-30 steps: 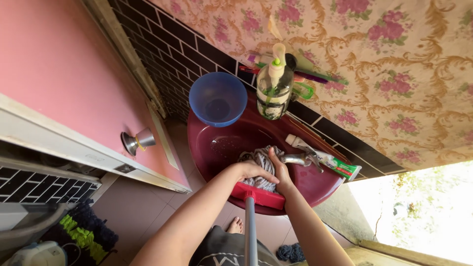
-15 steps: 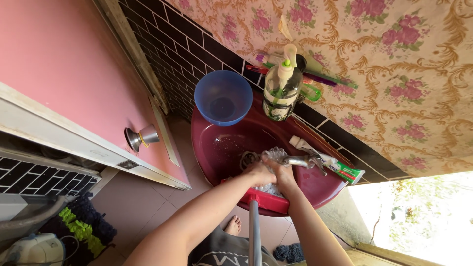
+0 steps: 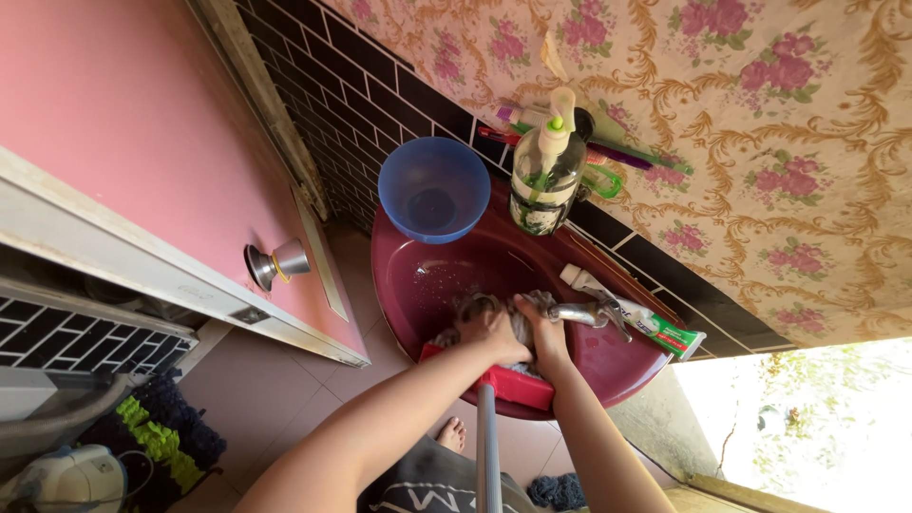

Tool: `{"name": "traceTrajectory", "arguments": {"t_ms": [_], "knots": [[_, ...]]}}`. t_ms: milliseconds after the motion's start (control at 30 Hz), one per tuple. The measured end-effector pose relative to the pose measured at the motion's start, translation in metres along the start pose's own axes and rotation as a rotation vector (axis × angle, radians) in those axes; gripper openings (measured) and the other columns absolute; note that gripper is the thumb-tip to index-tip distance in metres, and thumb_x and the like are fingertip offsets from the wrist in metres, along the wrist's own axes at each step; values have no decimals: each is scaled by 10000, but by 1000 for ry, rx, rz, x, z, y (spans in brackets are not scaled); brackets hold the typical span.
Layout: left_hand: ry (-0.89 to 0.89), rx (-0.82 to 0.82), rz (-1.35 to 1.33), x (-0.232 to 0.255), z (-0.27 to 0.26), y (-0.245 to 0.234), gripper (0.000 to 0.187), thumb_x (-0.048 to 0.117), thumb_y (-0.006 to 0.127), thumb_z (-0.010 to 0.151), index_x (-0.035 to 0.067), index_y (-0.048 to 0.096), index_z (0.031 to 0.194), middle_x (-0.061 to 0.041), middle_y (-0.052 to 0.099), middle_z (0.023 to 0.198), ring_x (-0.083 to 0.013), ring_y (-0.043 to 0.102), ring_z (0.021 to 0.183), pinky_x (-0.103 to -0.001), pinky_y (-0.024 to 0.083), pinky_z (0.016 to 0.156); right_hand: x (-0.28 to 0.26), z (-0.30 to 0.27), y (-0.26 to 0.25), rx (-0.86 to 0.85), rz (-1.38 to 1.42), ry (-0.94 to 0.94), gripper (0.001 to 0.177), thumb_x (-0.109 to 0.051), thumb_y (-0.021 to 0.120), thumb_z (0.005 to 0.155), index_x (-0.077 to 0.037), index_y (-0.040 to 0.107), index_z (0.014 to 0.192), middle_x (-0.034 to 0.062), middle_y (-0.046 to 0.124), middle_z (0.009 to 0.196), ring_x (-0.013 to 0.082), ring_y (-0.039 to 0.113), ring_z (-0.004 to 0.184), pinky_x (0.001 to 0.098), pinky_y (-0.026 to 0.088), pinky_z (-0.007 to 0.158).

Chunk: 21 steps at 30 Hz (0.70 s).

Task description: Rinsing and washing a mop head in a bathroom sink.

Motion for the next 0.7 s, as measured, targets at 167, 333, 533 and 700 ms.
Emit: {"name": "traceTrajectory", "arguments": {"t_ms": [167,333,533,700], "knots": [[-113,144,197,-19,-35,-72,1389,756,841,527,195,174,1609,-115,217,1667,-429,224,1514,-788,158,1155,14,14,-19,-27,-261,-37,514,-317,779,833,-33,630,1235,118,714,1140,248,664,1035,368,532,900],[-173,-261,193,-54,12,-14,1431,999,639,555,183,209,1649,-168,228,1694,-471,243,1528,-770,133,1181,-48,-42,25,-55,-1277,-419,782,-498,765,871,55,546,1379,349,582,1260,483,566,1160,482,463,957],[83,-360,-81,-57,81,67,1288,737,827,434,-27,606,1448,-230,610,1475,-323,626,1307,-399,493,1098,-4,-14,-18,-260,-1613,227,667,-604,573,975,6,767,1161,268,712,1159,391,657,1177,456,515,1023],[208,80,-530,-61,68,13,1491,459,990,294,-136,331,1492,-314,537,1435,-354,571,1330,-331,465,1098,32,-15,-23,-174,-130,651,283,-183,726,861,-6,707,1081,121,783,1068,254,740,1019,395,588,907]]}}
Point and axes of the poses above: each hand's wrist, its own z-axis towards the middle knuckle, its own y-axis out of the palm, x = y × z, the point moved 7 cm from there along z, towards the middle knuckle
